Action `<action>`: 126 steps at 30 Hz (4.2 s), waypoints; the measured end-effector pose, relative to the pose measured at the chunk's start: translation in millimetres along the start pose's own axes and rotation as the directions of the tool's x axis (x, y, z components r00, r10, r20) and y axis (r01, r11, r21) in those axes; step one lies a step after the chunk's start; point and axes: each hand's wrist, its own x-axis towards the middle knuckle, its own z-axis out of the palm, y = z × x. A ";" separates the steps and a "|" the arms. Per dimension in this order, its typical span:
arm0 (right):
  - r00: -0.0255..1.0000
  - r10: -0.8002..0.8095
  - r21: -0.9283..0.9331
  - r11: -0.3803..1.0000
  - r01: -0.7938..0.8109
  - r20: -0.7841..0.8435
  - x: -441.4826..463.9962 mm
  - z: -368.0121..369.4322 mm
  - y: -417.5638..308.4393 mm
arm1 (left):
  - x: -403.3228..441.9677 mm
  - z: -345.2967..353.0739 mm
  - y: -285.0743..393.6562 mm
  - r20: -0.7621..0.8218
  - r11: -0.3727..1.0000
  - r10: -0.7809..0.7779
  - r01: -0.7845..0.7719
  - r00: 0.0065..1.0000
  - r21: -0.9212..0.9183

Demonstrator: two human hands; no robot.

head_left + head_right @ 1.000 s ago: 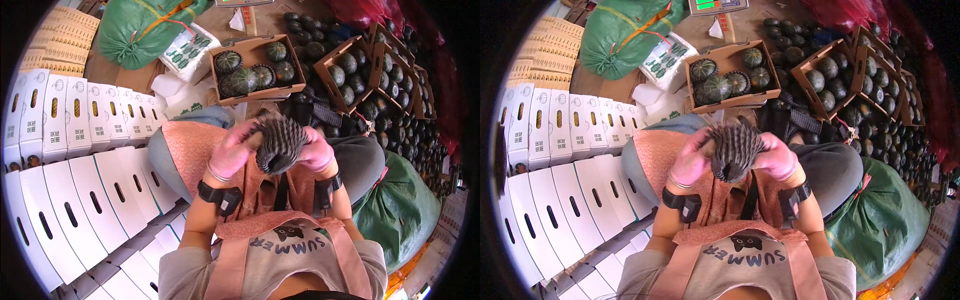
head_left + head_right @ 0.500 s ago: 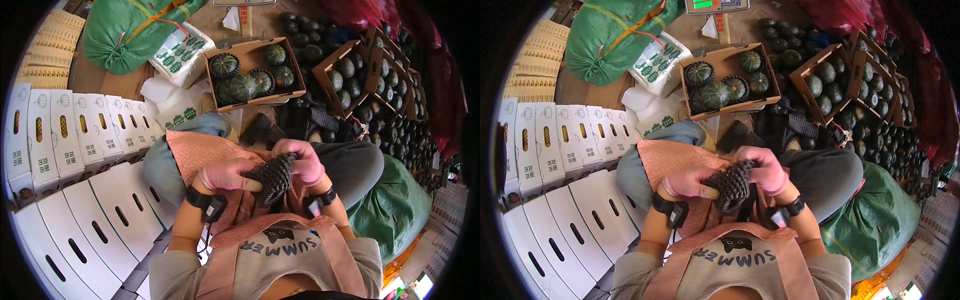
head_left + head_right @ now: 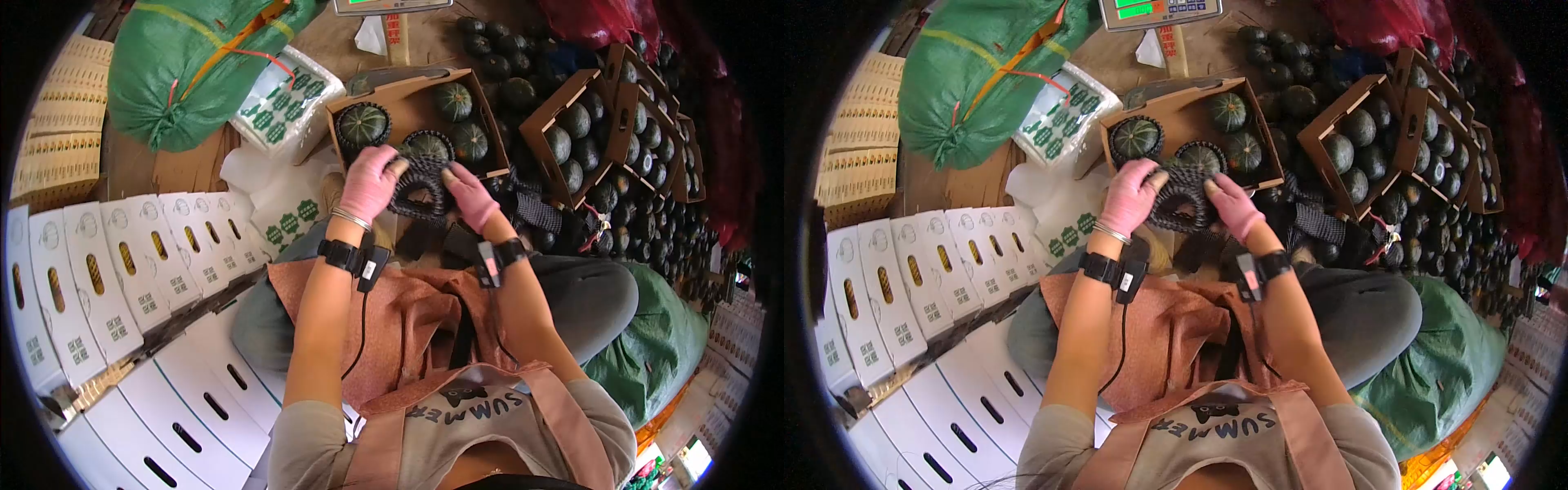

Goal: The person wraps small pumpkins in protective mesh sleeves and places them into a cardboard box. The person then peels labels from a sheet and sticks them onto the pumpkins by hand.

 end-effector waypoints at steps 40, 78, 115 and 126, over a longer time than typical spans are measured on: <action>0.865 -0.472 -0.724 0.655 0.214 -0.172 37.7 -5.2 3.9 | 43.7 42.0 -16.0 0.388 0.978 -0.098 0.016 0.917 0.209; 0.988 -0.151 -0.942 -0.326 -0.085 -0.037 165.3 -32.8 -84.6 | -60.2 141.2 -37.0 0.776 0.821 -0.559 0.330 0.293 0.466; 0.796 -0.565 -0.412 0.792 0.450 -0.217 -145.7 -12.1 -7.3 | -113.2 49.6 121.3 -0.029 0.980 0.120 -0.123 0.992 -0.158; 0.826 -0.424 0.481 0.849 0.219 0.372 -152.9 -30.4 -2.3 | -119.9 3.7 134.1 0.429 0.307 -0.114 0.442 0.896 -0.843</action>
